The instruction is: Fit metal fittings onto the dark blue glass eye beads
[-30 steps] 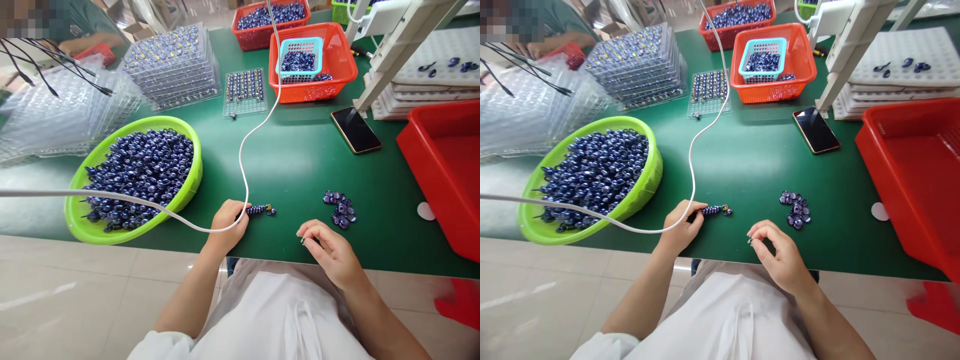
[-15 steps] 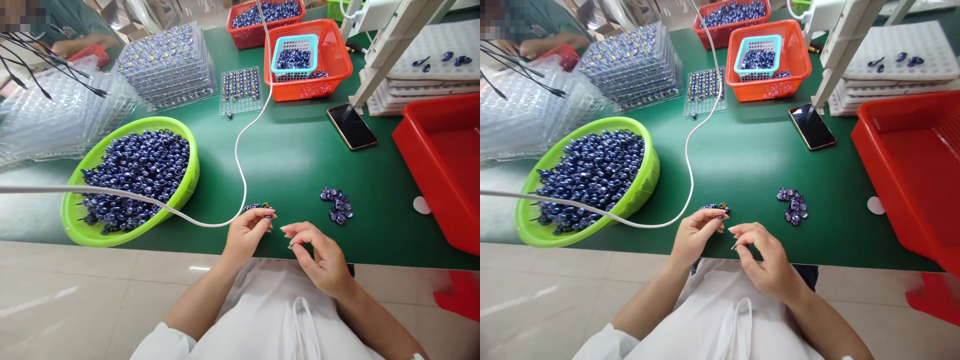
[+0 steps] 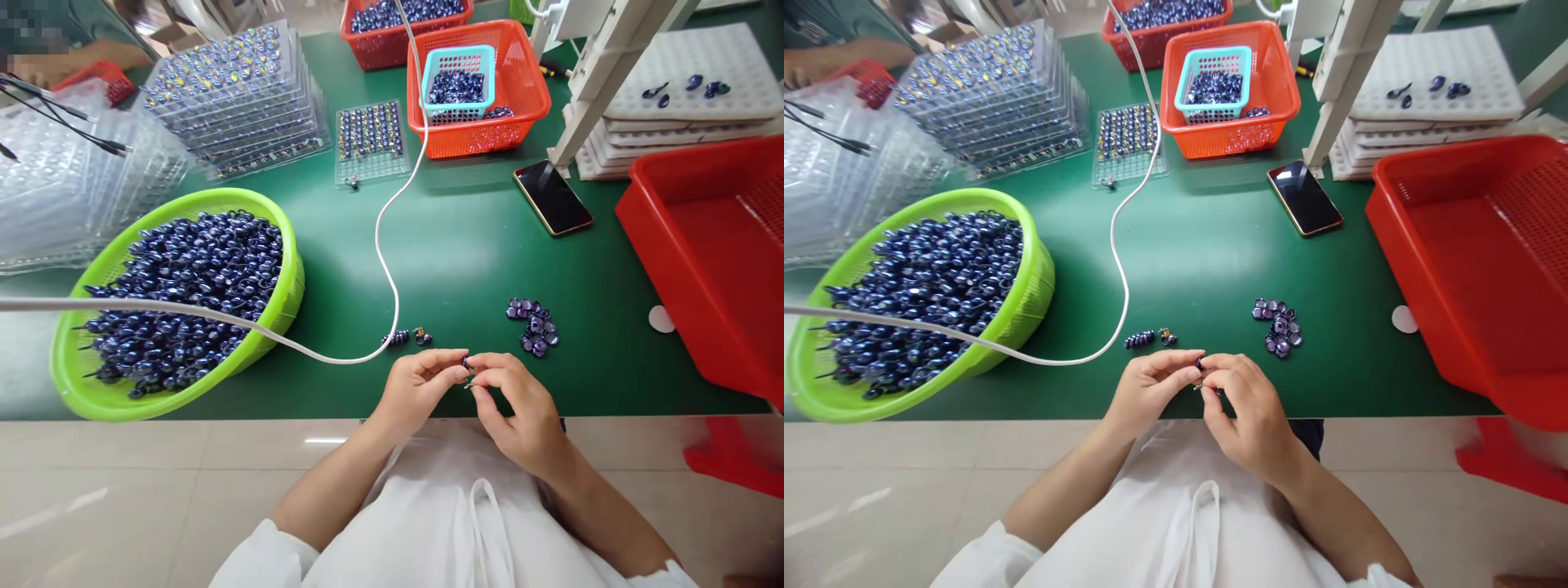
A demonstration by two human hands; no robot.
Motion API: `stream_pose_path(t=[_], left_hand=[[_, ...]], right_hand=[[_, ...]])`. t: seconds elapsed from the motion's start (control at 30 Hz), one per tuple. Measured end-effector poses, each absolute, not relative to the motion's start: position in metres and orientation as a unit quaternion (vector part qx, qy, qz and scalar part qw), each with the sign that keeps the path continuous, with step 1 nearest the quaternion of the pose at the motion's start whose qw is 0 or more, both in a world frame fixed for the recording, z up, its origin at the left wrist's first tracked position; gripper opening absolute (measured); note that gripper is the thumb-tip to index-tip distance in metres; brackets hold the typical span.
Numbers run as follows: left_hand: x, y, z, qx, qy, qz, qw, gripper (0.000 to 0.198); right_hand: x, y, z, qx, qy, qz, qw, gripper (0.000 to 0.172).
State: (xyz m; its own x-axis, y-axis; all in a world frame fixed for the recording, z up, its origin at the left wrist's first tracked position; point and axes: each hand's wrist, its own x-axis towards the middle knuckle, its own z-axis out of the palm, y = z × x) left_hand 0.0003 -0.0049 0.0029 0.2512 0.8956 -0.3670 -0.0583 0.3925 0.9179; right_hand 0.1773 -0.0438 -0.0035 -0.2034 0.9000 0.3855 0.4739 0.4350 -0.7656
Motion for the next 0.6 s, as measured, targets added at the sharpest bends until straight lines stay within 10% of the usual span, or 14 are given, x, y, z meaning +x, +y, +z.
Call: stream_pose_path(t=[0.23,0.6], left_hand=[[-0.007,-0.001,0.000,0.424,0.446,0.331,0.715,0.026],[-0.007,-0.001,-0.003,0.670,0.395,0.403,0.482,0.019]], right_hand=[[0.185,-0.037,0.000,-0.465,-0.714,0.318,0.417,0.014],[0.174,-0.035,0.006,-0.557,-0.558,0.467,0.401,0.012]])
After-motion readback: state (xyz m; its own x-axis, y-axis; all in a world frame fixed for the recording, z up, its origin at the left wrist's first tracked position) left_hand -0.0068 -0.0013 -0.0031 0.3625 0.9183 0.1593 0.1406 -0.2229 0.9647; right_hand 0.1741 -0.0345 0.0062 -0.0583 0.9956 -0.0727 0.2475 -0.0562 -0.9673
